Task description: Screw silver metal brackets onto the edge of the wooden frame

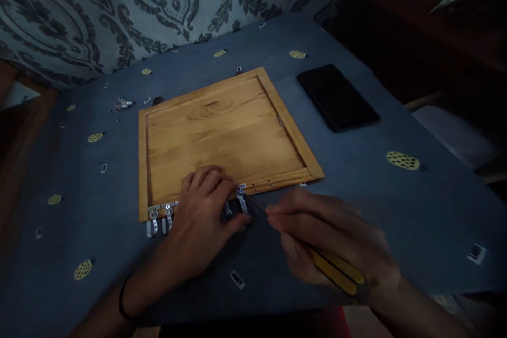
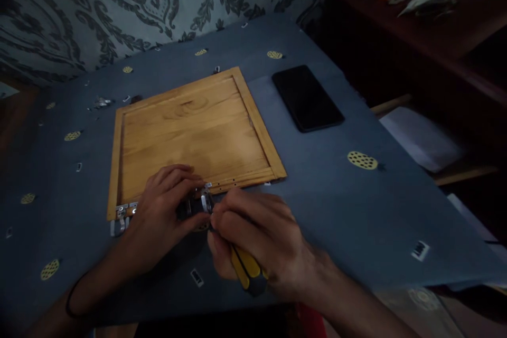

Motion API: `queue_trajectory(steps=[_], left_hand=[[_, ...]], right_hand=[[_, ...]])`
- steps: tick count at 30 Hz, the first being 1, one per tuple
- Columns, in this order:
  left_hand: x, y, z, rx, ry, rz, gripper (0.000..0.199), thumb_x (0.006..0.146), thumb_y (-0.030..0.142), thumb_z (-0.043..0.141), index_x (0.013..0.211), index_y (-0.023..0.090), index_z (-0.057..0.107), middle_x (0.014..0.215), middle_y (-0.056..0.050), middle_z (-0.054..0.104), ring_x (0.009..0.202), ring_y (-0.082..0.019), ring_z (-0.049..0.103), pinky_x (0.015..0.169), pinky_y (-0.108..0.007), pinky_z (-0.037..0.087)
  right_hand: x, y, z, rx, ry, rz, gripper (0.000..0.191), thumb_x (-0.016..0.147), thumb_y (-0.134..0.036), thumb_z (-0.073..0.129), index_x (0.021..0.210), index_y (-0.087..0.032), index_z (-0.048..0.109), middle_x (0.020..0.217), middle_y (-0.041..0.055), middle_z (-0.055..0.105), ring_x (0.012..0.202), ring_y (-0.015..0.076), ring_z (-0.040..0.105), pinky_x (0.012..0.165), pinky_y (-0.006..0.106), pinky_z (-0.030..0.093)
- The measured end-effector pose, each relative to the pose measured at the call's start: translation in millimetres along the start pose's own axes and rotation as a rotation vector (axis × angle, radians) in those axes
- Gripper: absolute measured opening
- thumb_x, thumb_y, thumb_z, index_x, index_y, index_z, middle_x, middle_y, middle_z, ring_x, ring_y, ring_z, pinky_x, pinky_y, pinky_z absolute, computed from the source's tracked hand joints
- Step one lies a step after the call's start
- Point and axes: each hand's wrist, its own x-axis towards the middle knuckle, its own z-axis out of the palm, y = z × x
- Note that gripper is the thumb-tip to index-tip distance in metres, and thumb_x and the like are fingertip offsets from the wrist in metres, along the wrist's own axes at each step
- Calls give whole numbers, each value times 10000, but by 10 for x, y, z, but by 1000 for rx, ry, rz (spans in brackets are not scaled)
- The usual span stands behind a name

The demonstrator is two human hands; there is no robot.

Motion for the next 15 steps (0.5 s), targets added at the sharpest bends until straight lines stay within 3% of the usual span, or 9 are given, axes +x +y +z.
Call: queue_trajectory(steps=[15], left_hand=[[7, -28, -23, -55, -10, -35, 432, 721, 275, 867, 1061, 201, 613, 1080, -60, 662, 1150, -308, 565, 989, -499, 444]], right_hand=[[48, -34, -24, -9, -25, 17, 208, 909, -46, 542, 786, -214, 538, 716, -20, 661, 624, 106, 672, 533, 231, 526]])
